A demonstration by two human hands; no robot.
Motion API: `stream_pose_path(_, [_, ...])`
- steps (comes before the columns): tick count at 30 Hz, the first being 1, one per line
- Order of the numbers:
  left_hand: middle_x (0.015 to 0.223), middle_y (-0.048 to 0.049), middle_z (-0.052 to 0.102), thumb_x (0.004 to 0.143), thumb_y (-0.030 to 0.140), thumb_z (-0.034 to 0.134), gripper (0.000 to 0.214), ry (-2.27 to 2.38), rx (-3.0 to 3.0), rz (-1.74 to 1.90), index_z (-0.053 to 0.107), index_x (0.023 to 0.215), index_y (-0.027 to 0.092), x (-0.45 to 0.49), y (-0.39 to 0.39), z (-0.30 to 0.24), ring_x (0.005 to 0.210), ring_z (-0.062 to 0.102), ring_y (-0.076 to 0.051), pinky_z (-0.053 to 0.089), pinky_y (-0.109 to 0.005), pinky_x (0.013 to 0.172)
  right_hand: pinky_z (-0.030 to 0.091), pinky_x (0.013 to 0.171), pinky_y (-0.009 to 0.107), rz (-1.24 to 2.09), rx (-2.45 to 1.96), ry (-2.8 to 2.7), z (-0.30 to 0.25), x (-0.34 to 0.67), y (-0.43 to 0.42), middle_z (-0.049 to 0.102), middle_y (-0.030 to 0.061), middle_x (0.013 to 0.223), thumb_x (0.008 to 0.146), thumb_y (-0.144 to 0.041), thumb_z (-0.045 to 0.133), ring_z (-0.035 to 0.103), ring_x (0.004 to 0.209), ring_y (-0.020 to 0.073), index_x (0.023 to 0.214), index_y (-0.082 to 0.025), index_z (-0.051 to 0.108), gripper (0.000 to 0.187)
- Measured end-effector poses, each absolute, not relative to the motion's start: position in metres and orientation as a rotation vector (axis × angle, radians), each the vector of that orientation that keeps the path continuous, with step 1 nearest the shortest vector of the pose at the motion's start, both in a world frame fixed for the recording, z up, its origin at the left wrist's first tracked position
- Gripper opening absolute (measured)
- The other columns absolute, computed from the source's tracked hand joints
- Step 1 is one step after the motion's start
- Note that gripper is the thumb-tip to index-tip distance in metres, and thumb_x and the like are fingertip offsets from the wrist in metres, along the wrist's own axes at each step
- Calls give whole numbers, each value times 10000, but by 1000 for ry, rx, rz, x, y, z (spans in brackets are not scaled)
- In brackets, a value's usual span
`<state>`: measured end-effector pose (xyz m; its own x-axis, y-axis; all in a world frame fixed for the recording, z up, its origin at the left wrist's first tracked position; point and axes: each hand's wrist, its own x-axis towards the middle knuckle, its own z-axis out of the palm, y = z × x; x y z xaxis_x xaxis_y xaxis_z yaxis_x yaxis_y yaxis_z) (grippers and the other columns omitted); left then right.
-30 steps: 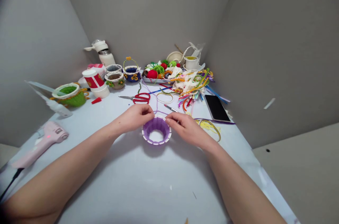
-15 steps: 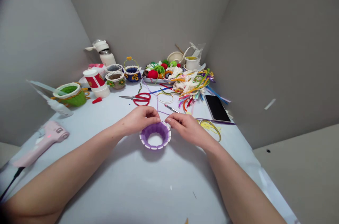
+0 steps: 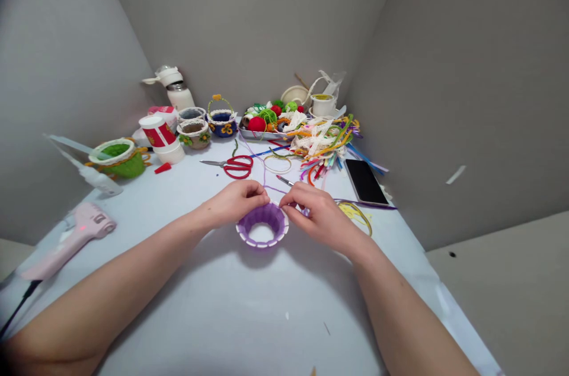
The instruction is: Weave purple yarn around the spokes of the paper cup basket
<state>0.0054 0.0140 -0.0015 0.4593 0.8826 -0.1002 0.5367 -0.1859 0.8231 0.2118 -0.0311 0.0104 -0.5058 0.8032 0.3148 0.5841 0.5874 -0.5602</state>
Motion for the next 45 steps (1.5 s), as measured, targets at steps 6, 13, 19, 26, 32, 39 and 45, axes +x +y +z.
stream_pose_path(6, [666, -1, 585, 764, 377, 537, 243, 1188, 1850, 514, 617, 732, 150, 5, 13, -1, 614, 489, -116, 348, -219, 528, 414, 679, 269, 539, -1098, -2303, 10, 219, -26, 606, 47, 820, 890, -195, 511, 551, 758, 154, 878, -193, 656, 146])
stream_pose_path(13, [667, 0, 587, 757, 361, 523, 226, 1208, 1862, 494, 608, 736, 153, 3, 12, 4, 601, 495, -115, 349, -214, 510, 434, 656, 263, 721, -1148, -2305, 10, 217, -27, 628, 43, 814, 888, -225, 511, 567, 728, 148, 863, -193, 666, 160])
stream_pose_path(19, [720, -1, 626, 740, 314, 517, 178, 1159, 1862, 359, 609, 774, 165, -5, 9, 21, 634, 543, -124, 396, -218, 534, 436, 655, 244, 832, -1215, -2141, -1, 206, -25, 652, 32, 842, 889, -233, 502, 584, 756, 147, 873, -193, 656, 160])
stream_pose_path(26, [853, -24, 679, 719, 274, 610, 182, 990, 1851, 601, 642, 851, 154, 10, 3, 11, 772, 606, -138, 475, -233, 692, 414, 615, 231, 913, -1218, -2061, -11, 199, -22, 637, 23, 796, 886, -320, 525, 552, 713, 136, 865, -166, 659, 206])
stream_pose_path(32, [786, -15, 681, 731, 278, 606, 179, 1058, 1880, 601, 672, 852, 165, 9, 7, 3, 713, 595, -138, 445, -231, 623, 423, 600, 232, 995, -1247, -2041, -9, 206, -21, 642, 24, 803, 883, -334, 526, 550, 699, 136, 883, -174, 662, 210])
stream_pose_path(39, [756, -19, 680, 755, 293, 559, 185, 1122, 1889, 567, 672, 814, 159, 8, 10, 0, 688, 582, -137, 430, -229, 603, 415, 621, 253, 786, -1247, -2088, 6, 218, -25, 616, 33, 795, 878, -290, 534, 546, 720, 147, 855, -184, 650, 159])
stream_pose_path(45, [767, -23, 673, 789, 319, 513, 218, 1133, 1908, 542, 660, 807, 158, 9, 8, -1, 693, 573, -139, 420, -232, 605, 405, 648, 260, 635, -1194, -2183, 12, 208, -31, 599, 40, 805, 915, -259, 496, 534, 736, 148, 866, -190, 626, 155])
